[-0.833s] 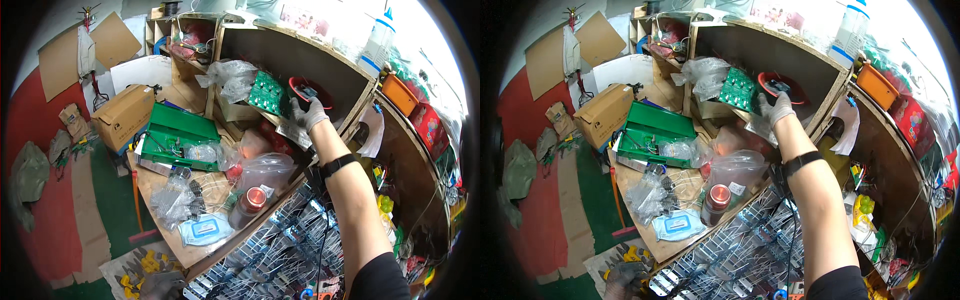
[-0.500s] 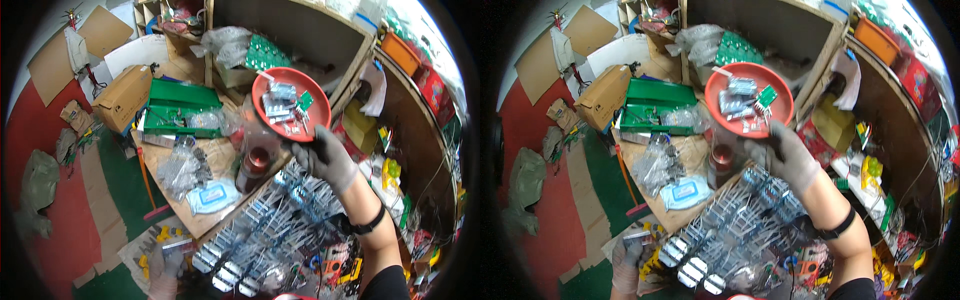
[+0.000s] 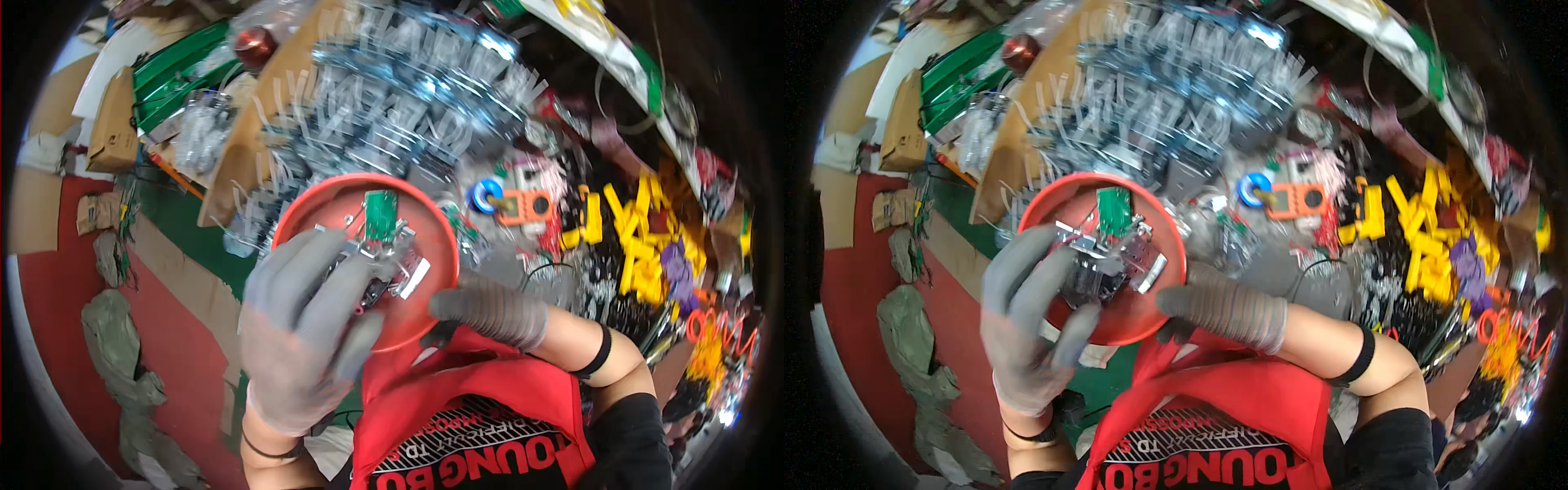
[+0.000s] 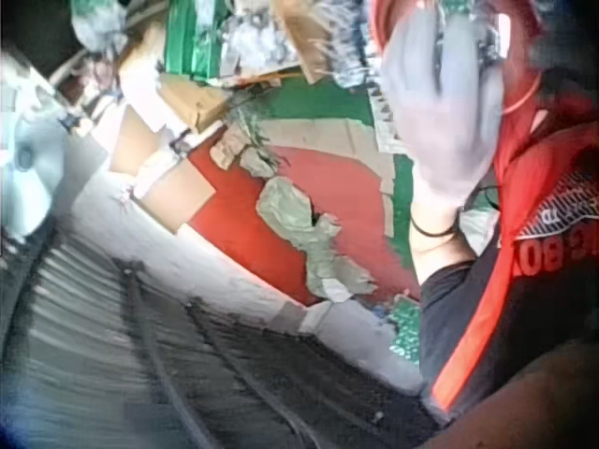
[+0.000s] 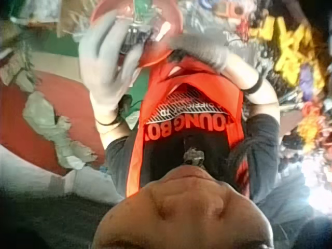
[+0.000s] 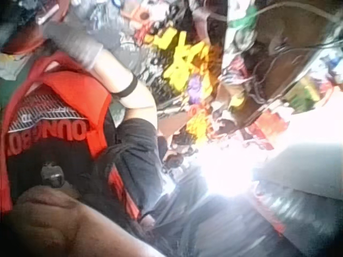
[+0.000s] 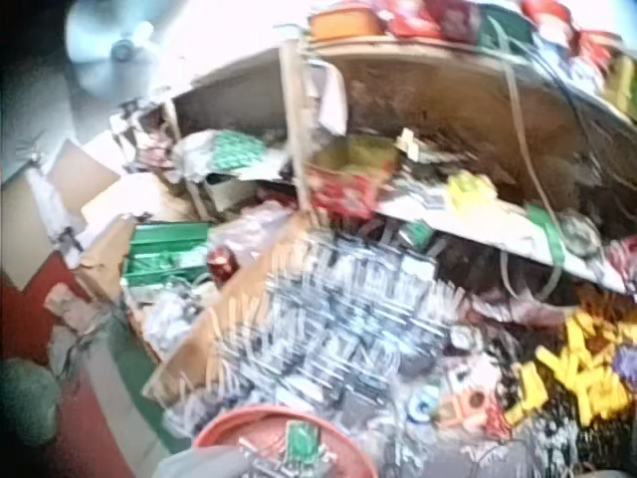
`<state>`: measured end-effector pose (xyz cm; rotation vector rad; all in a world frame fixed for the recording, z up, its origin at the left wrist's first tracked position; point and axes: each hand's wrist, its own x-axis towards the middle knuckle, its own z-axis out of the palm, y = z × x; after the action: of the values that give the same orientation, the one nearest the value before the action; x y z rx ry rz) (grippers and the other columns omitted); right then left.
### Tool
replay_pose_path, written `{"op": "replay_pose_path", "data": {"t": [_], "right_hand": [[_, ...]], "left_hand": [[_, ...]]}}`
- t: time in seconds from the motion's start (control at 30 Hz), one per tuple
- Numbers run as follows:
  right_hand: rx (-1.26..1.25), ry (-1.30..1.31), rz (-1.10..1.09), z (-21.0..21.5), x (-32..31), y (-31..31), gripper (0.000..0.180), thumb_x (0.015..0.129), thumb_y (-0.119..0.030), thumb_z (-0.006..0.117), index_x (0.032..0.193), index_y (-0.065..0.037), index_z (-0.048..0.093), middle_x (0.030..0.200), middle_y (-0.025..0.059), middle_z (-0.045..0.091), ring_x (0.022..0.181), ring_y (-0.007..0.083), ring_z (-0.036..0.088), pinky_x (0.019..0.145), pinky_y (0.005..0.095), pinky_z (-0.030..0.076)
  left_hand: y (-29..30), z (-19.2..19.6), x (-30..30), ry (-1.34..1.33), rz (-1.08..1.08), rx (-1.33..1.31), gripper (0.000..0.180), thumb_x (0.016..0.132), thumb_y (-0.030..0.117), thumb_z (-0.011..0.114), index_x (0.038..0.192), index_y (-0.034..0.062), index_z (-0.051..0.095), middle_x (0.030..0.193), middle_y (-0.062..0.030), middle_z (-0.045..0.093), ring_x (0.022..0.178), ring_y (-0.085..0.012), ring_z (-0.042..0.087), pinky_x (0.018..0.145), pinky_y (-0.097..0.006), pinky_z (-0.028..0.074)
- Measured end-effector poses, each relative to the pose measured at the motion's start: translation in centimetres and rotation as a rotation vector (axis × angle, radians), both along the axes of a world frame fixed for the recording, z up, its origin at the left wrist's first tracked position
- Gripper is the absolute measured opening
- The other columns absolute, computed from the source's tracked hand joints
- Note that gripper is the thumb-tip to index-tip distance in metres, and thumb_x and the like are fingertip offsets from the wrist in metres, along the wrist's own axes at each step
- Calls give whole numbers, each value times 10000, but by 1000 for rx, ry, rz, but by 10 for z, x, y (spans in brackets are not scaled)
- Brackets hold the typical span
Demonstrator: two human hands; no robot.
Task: Assembling and wiring plastic electronic components at a factory workstation.
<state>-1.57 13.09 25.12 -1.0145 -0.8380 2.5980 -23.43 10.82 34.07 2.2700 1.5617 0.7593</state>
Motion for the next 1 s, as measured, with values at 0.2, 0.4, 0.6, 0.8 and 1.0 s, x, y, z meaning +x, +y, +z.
{"op": "replay_pose_path", "data": {"t": [0.2, 0.4, 0.6, 0.8, 1.0], "right_hand": [[76, -92, 153, -58, 70, -78, 429, 845, -326, 579, 1152, -26, 558, 859, 71, 658, 689, 117, 632, 601, 244, 514], [6, -54, 232, -83, 100, -118, 439, 842, -388, 572, 1109, -41, 601, 900, 58, 660, 739, 115, 634, 631, 245, 525], [511, -184, 627, -148, 117, -98, 517, 838, -424, 596, 1142, -6, 585, 913, 129, 671, 794, 195, 657, 685, 311, 539], [1185, -944, 240, -167, 109, -32, 784, 688, -402, 770, 1377, -206, 452, 1459, 214, 339, 1287, 407, 408, 1001, 448, 424], [1246, -1206, 620, -177, 59, -12, 982, 597, -408, 840, 1445, -325, 351, 1555, 156, 101, 1411, 434, 160, 1067, 636, 262]], "left_hand": [[-147, -90, 40, -407, 631, -42, 443, 857, 154, 658, 1245, -8, 520, 1241, -126, 519, 1130, -235, 524, 1006, -373, 403], [-191, -135, 101, -1318, 677, -830, 742, 753, 223, 749, 1358, -23, 397, 1296, -109, 519, 1182, -208, 513, 1003, -343, 403], [-227, -200, 111, -1633, 742, -851, 734, 647, -27, 596, 1356, 0, 408, 1264, -112, 545, 1145, -232, 558, 994, -363, 455], [-261, -288, 94, -1580, 1065, -958, 679, 655, -119, 547, 1316, -10, 439, 1207, -139, 588, 1036, -273, 634, 824, -329, 566], [-276, -357, 103, -1561, 1103, -1002, 683, 682, -133, 549, 1335, 29, 430, 1233, -126, 587, 1060, -285, 626, 809, -386, 590]]}}
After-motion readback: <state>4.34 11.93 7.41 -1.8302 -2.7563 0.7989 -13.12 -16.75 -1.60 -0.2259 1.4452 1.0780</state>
